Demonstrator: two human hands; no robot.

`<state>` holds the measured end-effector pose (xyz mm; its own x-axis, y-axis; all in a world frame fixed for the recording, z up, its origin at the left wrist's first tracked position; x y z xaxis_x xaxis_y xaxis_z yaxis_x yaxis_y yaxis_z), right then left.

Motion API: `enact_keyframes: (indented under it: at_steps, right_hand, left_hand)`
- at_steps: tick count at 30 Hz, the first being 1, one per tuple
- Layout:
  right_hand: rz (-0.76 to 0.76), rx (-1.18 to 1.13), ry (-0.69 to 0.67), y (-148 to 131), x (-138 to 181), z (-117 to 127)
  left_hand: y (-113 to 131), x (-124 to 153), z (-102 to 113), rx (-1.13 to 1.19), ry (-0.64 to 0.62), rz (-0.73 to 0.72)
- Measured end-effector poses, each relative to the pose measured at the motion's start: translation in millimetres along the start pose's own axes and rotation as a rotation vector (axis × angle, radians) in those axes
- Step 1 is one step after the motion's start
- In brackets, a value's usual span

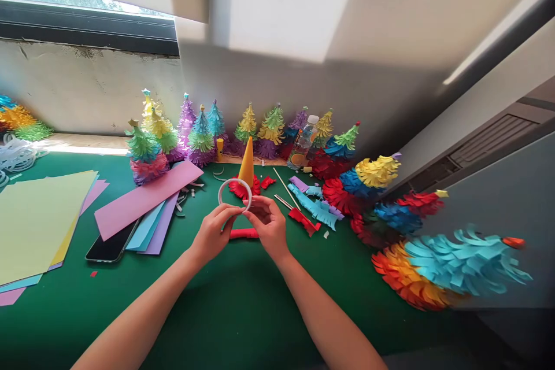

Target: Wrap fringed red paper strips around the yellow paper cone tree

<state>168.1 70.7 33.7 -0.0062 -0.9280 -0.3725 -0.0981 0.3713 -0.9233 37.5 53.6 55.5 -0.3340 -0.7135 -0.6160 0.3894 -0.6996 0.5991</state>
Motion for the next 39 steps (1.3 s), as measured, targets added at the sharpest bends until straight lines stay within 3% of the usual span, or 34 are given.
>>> enact_keyframes:
  at_steps: [13, 22, 24, 29, 35, 39]
  right_hand:
    - [0.078, 0.178, -0.021, -9.9, -1.4, 5.3]
    - [0.334, 0.527, -0.012, -39.2, -1.7, 9.0]
    - [0.374, 0.551, -0.019, -41.9, -1.1, 8.0]
    - [0.397, 0.474, -0.049, -42.3, 1.8, 4.1]
    - [0.229, 0.239, -0.069, -26.8, 3.3, 1.0]
    - [0.195, 0.233, -0.082, -21.9, 4.0, -4.5]
  left_hand:
    - [9.8, 1.0, 1.5, -0.136, 0.010, -0.136]
    - [26.1, 10.1, 38.4, -0.291, 0.340, -0.119]
    - [20.2, 6.2, 40.5, -0.246, 0.295, -0.041]
    - [5.6, -2.9, 15.4, 0.005, -0.041, 0.095]
    - [0.8, 0.9, 7.9, 0.051, 0.026, 0.108]
    - [-0.8, 1.8, 6.3, 0.100, 0.027, 0.113]
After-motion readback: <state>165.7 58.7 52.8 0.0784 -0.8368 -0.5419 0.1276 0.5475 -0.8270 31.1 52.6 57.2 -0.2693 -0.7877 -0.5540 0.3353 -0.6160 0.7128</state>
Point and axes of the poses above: each hand's wrist, its own x-axis away from the middle knuckle, its own z-axis out of the back of the hand, y = z × x, the point moved 9 cm from there along -x, towards the middle knuckle, and after that the axes turned 3 degrees about -y, right-handed, at the moved point
